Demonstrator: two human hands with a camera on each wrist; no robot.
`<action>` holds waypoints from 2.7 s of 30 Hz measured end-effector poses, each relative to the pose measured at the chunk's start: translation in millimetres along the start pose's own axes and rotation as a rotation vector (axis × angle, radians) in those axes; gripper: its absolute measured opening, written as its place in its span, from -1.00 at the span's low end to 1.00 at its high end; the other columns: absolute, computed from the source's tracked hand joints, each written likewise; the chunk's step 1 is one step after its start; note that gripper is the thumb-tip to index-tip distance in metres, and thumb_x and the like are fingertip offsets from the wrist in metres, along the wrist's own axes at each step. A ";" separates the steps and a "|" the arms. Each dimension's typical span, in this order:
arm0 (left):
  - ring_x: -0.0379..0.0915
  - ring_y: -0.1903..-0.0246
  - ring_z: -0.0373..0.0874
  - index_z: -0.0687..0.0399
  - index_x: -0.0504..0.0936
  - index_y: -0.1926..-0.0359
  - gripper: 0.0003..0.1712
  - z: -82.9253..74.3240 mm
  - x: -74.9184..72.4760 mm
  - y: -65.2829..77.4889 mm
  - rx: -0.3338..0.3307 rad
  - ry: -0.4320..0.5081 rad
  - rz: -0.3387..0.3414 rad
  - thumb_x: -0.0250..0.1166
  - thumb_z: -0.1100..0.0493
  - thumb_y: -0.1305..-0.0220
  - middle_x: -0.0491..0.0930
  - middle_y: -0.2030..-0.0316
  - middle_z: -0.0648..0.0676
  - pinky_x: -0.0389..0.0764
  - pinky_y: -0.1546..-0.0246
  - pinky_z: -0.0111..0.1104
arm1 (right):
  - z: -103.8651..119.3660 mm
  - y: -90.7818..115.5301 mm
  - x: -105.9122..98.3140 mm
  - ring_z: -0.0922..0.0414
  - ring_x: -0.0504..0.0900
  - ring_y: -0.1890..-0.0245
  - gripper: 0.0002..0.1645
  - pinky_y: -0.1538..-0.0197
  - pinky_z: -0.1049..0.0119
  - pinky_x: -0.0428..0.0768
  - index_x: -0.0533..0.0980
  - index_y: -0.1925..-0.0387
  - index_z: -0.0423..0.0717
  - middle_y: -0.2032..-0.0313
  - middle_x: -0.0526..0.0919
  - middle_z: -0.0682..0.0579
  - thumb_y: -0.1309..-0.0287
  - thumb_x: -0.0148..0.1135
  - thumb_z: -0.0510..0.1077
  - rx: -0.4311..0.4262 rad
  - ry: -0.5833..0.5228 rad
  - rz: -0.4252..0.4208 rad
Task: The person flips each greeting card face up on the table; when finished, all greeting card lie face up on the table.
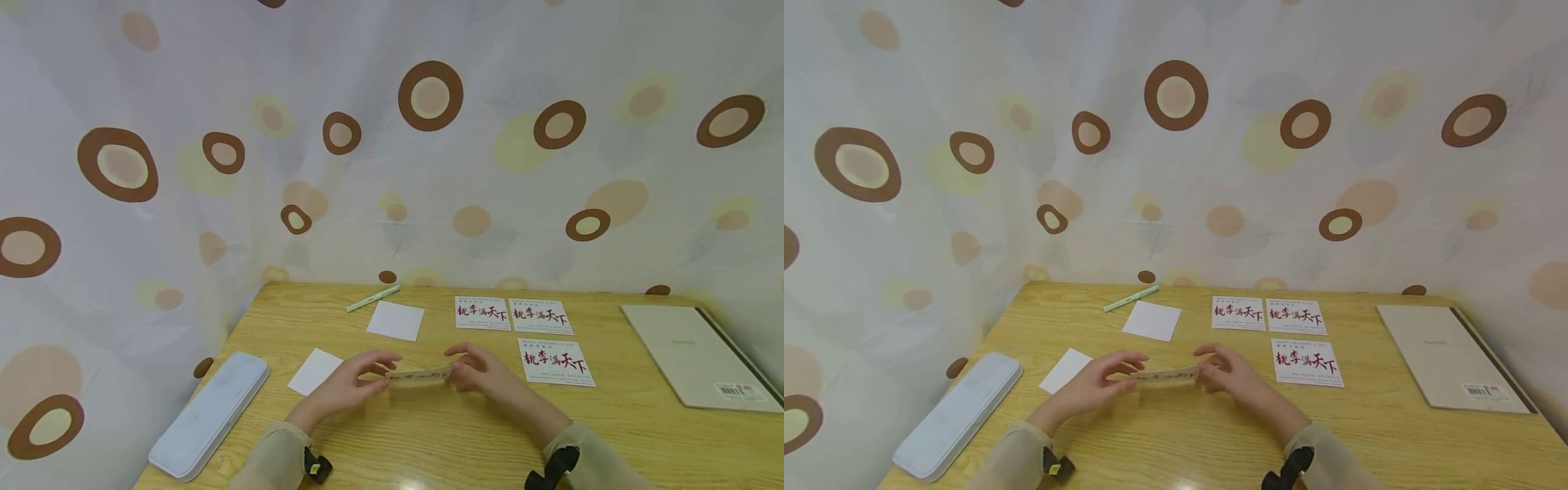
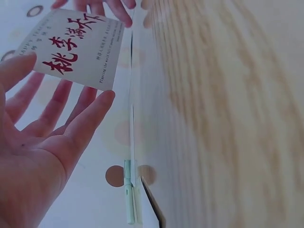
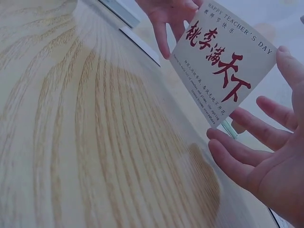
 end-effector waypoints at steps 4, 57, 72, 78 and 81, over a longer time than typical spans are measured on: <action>0.53 -0.11 0.04 -0.09 0.36 -0.41 -0.42 -0.2 -1.4 1.2 -0.013 -0.014 -0.027 0.22 0.16 -0.42 0.51 -0.14 0.13 0.62 -0.04 -0.34 | -1.7 0.4 -0.2 -0.19 0.69 0.08 -0.39 0.07 0.06 0.70 0.19 -0.33 -0.42 0.08 0.63 -0.33 -0.49 0.00 -0.06 0.036 -0.051 0.002; 0.64 0.20 -0.13 -0.28 0.39 -0.39 -0.17 2.6 11.9 -17.3 -0.048 0.044 -0.144 0.35 0.44 -0.17 0.49 -0.07 0.18 0.73 0.36 -0.34 | -9.0 8.9 -11.9 0.03 0.69 0.26 -0.36 0.30 -0.08 0.72 0.33 -0.21 -0.34 0.14 0.60 -0.05 -0.47 -0.02 0.14 0.157 -0.255 -0.142; 0.63 0.27 -0.14 -0.20 0.38 -0.41 -0.16 0.0 15.8 -24.6 -0.104 0.069 -0.173 0.34 0.46 -0.16 0.46 -0.08 0.17 0.73 0.38 -0.28 | -6.4 15.5 -20.8 0.08 0.67 0.22 -0.34 0.32 -0.02 0.73 0.16 -0.35 -0.35 0.19 0.62 -0.04 -0.39 0.16 -0.15 0.146 -0.164 -0.209; 0.63 0.30 -0.16 -0.14 0.38 -0.41 -0.17 -1.0 17.6 -29.5 -0.125 0.082 -0.190 0.35 0.47 -0.14 0.46 -0.09 0.20 0.73 0.39 -0.27 | -6.2 16.1 -24.5 0.07 0.69 0.32 -0.30 0.31 -0.08 0.72 0.18 -0.37 -0.30 0.25 0.60 -0.06 -0.28 0.24 -0.29 0.147 -0.147 -0.220; 0.64 0.30 -0.12 -0.14 0.39 -0.40 -0.17 -2.5 19.5 -32.8 -0.108 0.091 -0.191 0.35 0.47 -0.14 0.46 -0.07 0.22 0.73 0.39 -0.26 | -4.9 16.6 -27.8 0.09 0.69 0.35 -0.28 0.31 -0.06 0.72 0.18 -0.37 -0.29 0.26 0.60 -0.08 -0.26 0.25 -0.33 0.143 -0.116 -0.241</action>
Point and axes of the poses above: each hand's wrist, its own y-axis away from the middle knuckle, its own x-axis out of the palm, z = x × y, the point moved 6 cm from there along -y, towards the middle knuckle
